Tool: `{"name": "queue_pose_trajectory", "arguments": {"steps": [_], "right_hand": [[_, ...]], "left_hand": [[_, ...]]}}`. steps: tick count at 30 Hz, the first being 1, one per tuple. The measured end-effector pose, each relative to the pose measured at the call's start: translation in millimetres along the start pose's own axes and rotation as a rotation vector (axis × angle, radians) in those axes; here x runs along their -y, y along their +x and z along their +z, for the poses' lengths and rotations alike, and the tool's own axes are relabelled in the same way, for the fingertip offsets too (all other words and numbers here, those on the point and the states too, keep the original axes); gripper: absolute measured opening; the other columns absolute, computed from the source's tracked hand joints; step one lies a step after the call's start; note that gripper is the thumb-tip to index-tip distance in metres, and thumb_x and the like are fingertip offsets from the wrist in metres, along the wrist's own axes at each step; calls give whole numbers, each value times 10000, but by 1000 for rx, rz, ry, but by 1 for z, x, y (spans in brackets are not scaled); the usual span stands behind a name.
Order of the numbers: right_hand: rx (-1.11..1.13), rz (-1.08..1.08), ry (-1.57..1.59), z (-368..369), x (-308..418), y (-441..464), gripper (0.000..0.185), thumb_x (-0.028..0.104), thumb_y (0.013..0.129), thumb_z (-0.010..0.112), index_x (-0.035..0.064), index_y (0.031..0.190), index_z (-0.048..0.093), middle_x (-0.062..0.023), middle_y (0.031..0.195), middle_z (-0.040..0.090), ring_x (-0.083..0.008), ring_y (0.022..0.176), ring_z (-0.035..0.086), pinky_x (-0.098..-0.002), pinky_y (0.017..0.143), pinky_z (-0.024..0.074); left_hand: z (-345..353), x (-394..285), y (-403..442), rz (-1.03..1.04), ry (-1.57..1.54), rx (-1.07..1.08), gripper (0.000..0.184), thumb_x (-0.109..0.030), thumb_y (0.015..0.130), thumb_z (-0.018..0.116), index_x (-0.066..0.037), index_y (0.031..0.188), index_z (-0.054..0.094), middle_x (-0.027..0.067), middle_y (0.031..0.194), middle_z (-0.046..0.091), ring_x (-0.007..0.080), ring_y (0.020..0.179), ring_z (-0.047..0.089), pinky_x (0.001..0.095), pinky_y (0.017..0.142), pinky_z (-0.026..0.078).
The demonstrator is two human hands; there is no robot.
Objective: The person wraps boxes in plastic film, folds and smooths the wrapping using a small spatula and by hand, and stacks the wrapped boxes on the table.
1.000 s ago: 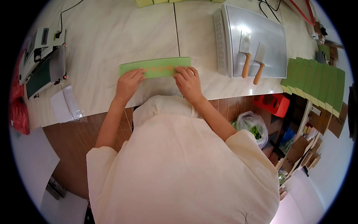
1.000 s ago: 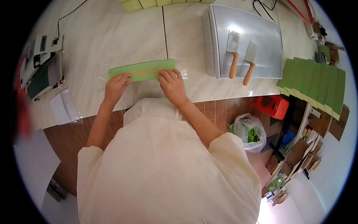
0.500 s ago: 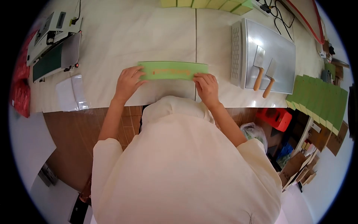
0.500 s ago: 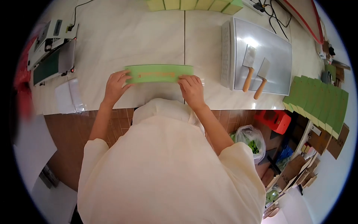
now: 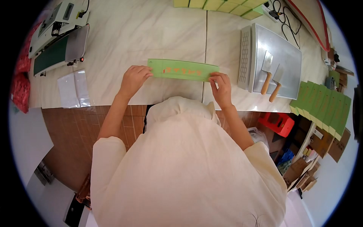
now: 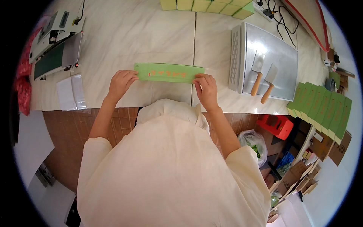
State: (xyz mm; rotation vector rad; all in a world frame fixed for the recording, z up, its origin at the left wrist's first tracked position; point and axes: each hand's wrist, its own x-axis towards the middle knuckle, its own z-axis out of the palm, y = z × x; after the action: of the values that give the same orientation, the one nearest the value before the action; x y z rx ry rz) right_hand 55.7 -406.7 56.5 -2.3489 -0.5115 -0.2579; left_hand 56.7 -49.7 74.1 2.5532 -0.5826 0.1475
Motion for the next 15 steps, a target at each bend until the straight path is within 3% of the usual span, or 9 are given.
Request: {"name": "queue_pose_trajectory", "arguments": {"steps": [3,11,15], "right_hand": [[15,77,81,-2,-6,1,165,-24,771,698,41,885,599,-101,998,640,-312,910,583,-394,772,476],[111,-77,-51,-30,-8,1,194,-33,754,704,34,893,588,-107,1065,628,-321,940,586,-406,771,493],[107,-53,-50,-45,-23,-6,209,-31,751,706,32,909,585,-109,1063,627,-318,940,587,-412,769,490]], "left_hand": [[2,2,0,-39,-25,-2,108,-155,821,713,-71,850,651,16,953,704,238,837,635,355,744,501],[3,-1,1,-69,3,13,93,-134,816,714,-68,837,652,20,942,704,239,807,629,356,725,502],[5,3,0,15,34,-47,133,-175,800,723,-79,854,648,12,898,698,231,780,626,343,709,507]]}}
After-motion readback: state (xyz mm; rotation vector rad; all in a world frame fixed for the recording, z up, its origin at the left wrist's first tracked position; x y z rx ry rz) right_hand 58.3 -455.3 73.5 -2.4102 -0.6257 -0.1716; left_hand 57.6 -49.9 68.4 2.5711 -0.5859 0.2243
